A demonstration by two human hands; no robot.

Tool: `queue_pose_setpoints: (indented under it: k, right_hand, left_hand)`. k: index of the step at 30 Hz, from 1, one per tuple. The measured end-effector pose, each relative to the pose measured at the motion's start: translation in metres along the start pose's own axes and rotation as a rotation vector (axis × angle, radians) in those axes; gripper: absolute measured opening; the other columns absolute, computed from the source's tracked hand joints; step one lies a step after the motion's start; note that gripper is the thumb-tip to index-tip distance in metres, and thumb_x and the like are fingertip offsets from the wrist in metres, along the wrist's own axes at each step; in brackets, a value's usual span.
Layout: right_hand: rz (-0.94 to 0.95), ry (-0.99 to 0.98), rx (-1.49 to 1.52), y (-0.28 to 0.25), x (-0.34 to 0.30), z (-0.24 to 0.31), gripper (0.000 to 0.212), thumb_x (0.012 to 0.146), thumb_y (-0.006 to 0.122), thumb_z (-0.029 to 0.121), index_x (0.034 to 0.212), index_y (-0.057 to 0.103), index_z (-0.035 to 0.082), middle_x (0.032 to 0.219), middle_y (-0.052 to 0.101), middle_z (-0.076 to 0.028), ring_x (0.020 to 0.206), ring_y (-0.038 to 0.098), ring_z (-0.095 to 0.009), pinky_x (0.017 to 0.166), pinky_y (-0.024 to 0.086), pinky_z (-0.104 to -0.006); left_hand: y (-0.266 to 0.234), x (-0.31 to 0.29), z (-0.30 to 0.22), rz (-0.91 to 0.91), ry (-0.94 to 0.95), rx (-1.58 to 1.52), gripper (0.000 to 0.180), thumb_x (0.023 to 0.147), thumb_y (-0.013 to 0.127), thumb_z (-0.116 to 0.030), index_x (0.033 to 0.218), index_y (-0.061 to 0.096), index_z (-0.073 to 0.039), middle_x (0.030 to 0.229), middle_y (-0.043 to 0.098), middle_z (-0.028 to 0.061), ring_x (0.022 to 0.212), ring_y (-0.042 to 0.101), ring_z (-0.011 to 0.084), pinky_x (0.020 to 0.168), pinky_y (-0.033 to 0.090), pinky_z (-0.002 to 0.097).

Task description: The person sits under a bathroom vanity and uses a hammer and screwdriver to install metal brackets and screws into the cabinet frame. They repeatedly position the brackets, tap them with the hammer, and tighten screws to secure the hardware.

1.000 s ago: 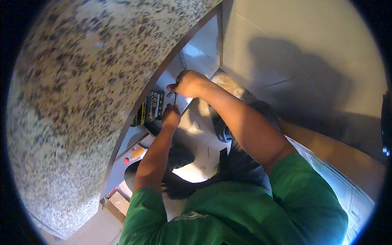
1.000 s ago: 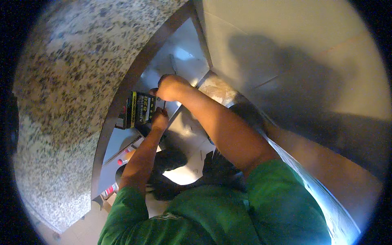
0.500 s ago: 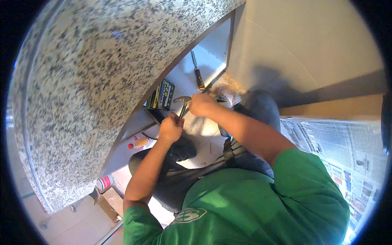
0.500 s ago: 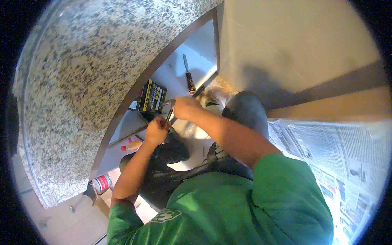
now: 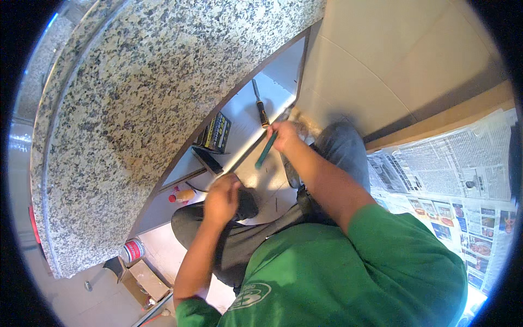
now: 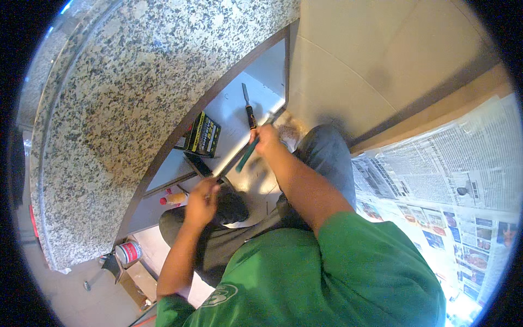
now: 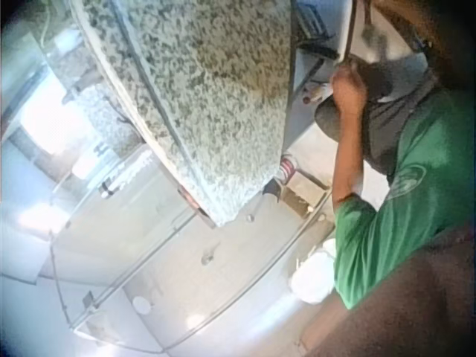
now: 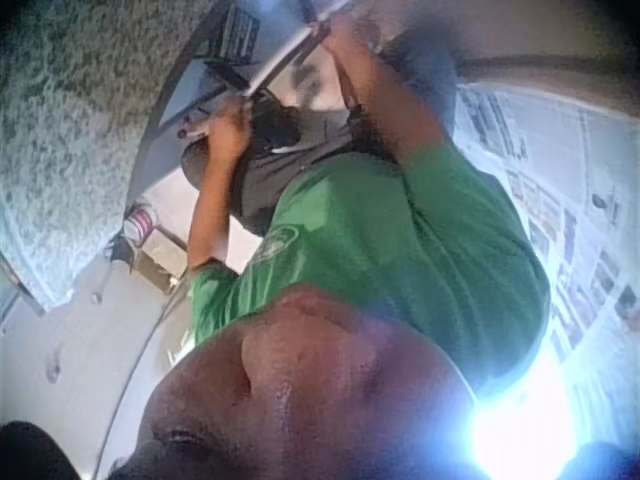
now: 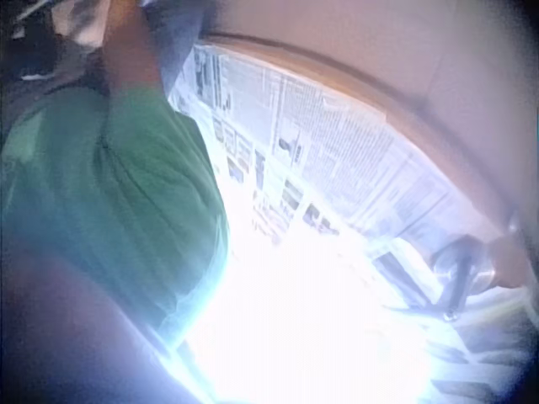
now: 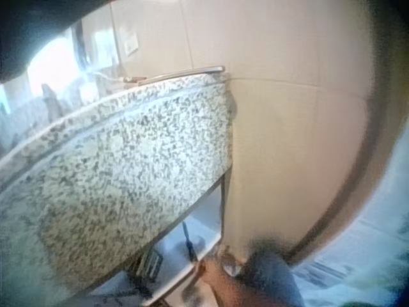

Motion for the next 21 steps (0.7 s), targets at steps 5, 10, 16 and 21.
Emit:
queue_pose_setpoints:
  k: [5,10,16,21]
  right_hand:
    - [-0.309,-0.131,0.151,-0.009,-0.007,0.057,0.007,0.092,0.052,0.009,0.095,0.050,0.003,0.079,0.052,-0.014,0.059,0.051,-0.024,0.050,0.043,-0.0406]
    - [-0.369,-0.060,0.334,-0.024,0.038,0.062,0.009,0.097,0.045,0.011,0.104,0.046,0.005,0.087,0.048,-0.012,0.064,0.048,-0.023,0.051,0.042,-0.0394]
    - [-0.347,-0.089,0.292,-0.038,0.102,0.065,0.010,0.100,0.045,0.017,0.105,0.047,0.008,0.090,0.048,-0.010,0.066,0.047,-0.022,0.052,0.043,-0.0364]
    - [-0.315,-0.082,0.499,-0.038,0.116,0.059,0.010,0.099,0.047,0.019,0.096,0.046,0.010,0.081,0.049,-0.007,0.062,0.048,-0.019,0.051,0.043,-0.0334]
  left_hand:
    - [-0.086,-0.069,0.066,-0.170,-0.126,0.290,0.023,0.091,0.066,-0.019,0.085,0.059,0.001,0.100,0.066,0.0214,0.090,0.061,0.0409,0.083,0.046,0.0489]
    - [-0.092,-0.067,0.074,-0.238,-0.314,0.194,0.033,0.090,0.070,-0.027,0.102,0.066,0.003,0.107,0.069,0.0201,0.101,0.064,0.0380,0.092,0.048,0.0450]
    - [-0.083,-0.059,0.089,-0.138,-0.358,0.188,0.032,0.092,0.068,-0.025,0.107,0.067,0.003,0.110,0.070,0.0210,0.104,0.066,0.0377,0.094,0.049,0.0438]
    - [-0.077,-0.053,0.093,-0.088,-0.420,0.155,0.031,0.093,0.067,-0.025,0.107,0.068,0.003,0.105,0.071,0.0200,0.101,0.067,0.0362,0.091,0.051,0.0427]
Point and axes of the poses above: each hand's wrist, its own x-axis towards the middle knuckle, its own y-axis out of the palm, z = x × y, the point moved 8 cm from there along x, towards the middle knuckle
